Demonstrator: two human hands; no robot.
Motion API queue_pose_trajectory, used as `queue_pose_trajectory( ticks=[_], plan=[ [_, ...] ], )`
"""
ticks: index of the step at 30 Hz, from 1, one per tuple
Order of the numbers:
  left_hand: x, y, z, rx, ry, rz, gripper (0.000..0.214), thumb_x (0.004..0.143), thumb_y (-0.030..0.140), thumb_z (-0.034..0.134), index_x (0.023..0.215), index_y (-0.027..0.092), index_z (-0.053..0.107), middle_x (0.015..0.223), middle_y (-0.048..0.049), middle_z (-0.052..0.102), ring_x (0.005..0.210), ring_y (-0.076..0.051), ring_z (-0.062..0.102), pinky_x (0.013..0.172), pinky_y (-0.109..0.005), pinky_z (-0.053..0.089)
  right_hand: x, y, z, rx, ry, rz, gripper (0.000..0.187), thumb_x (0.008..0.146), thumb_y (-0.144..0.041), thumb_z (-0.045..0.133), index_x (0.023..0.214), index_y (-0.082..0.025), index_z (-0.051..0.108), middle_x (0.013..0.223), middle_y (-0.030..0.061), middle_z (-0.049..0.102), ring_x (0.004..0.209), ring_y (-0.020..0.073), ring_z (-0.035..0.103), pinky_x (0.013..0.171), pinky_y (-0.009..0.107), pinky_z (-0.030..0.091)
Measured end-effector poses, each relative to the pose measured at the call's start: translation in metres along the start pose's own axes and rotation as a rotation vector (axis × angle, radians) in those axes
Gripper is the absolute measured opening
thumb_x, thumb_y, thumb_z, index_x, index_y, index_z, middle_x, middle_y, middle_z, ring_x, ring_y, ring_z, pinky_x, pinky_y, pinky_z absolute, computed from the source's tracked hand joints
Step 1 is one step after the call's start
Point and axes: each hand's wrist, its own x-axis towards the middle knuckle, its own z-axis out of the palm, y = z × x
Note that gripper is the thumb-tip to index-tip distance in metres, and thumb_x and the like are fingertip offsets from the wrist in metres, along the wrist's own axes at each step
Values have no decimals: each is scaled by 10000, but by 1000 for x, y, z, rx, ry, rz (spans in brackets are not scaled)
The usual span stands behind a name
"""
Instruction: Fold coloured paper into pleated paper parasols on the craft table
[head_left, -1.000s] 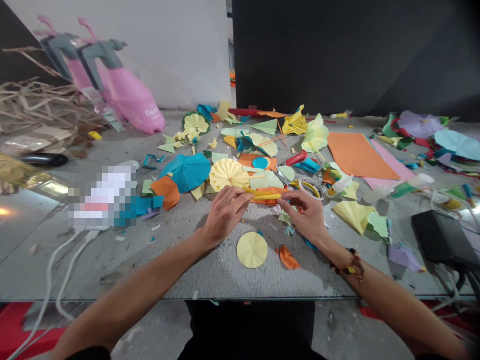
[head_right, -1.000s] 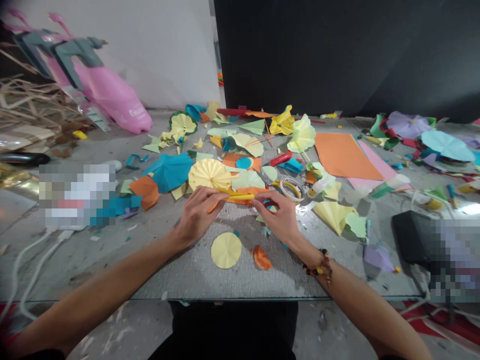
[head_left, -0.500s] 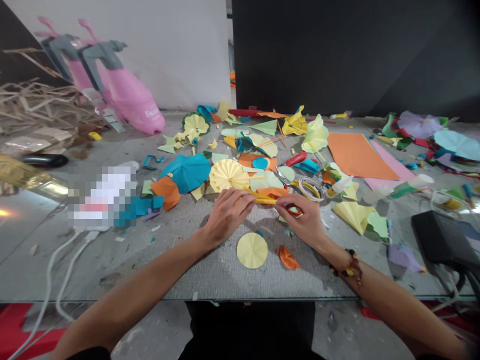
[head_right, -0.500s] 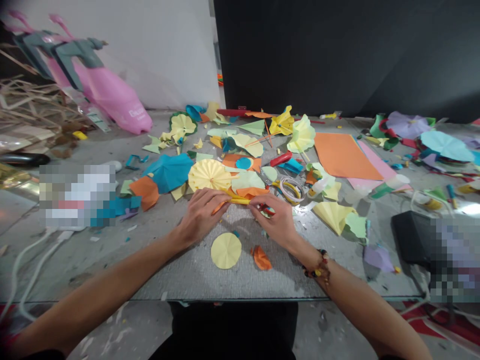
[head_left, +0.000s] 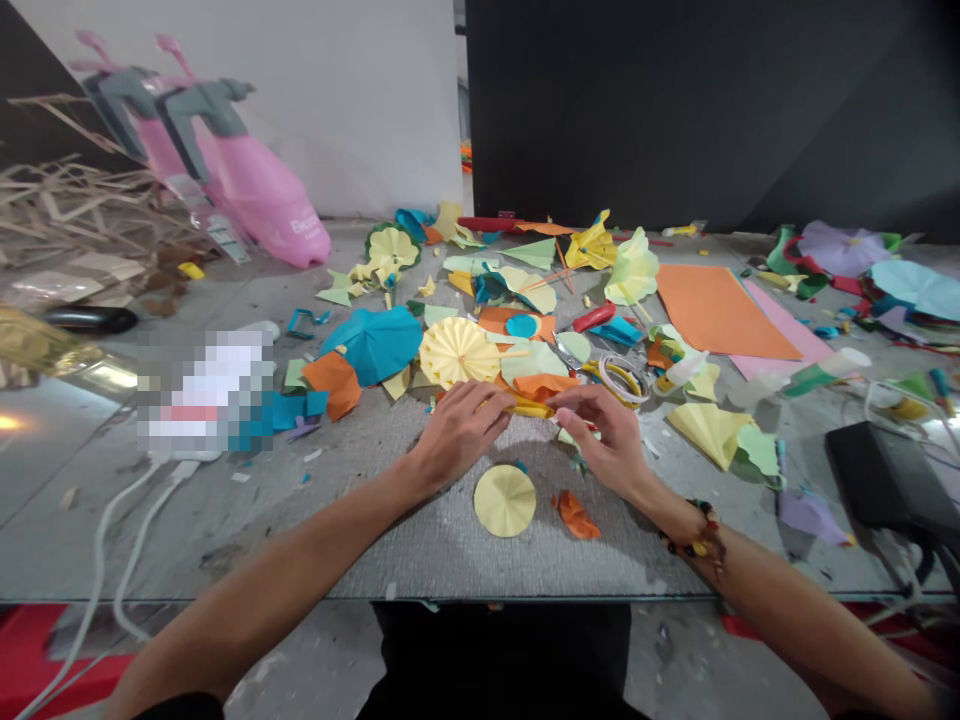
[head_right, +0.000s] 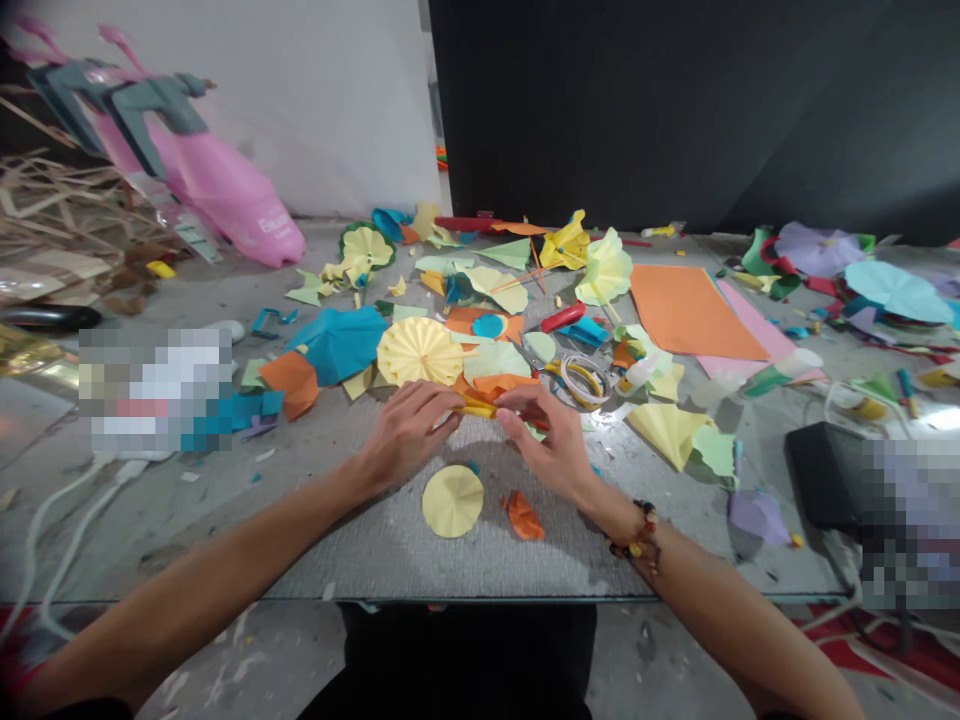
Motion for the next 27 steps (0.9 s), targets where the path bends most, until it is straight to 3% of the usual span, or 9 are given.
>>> queue_pose_trajectory(
  ticks=[4, 8, 14, 27],
  plan=[
    [1, 3, 0, 33, -36, 76, 57, 1021, 162, 575, 1022, 165, 632, 969, -40, 711, 896, -192, 639, 817, -321, 494, 6, 10, 1, 57, -66, 154, 306, 892, -455, 758, 1090, -222, 735, 1014, 73, 794, 891, 217, 766, 751, 326, 636],
    [0, 5, 0, 76, -101, 148, 80, 1036, 182, 556, 1053, 165, 633, 964, -40, 700, 908, -191, 634, 828, -318, 498, 9, 16, 1, -1, -134, 203, 236, 865, -436, 760, 941, -217, 806, 960, 76, 815, 836, 235, 776, 742, 355, 642],
    [-3, 4, 3, 91, -160, 199, 92, 1031, 142, 543, 1052, 164, 630, 954, -41, 689, 908, -190, 638, 829, -327, 495, 8, 13, 2, -7, -115, 195, 257, 866, -425, 749, 991, -204, 787, 875, 66, 811, 746, 214, 760, 672, 332, 619],
    [-1, 9, -1, 59, -227, 225, 69, 1022, 144, 559, 1032, 150, 627, 960, -51, 689, 891, -207, 649, 791, -331, 493, 8, 12, 3, 102, -64, 319, 298, 761, -410, 841, 876, -203, 660, 802, 37, 759, 689, 180, 719, 598, 276, 537]
  ],
)
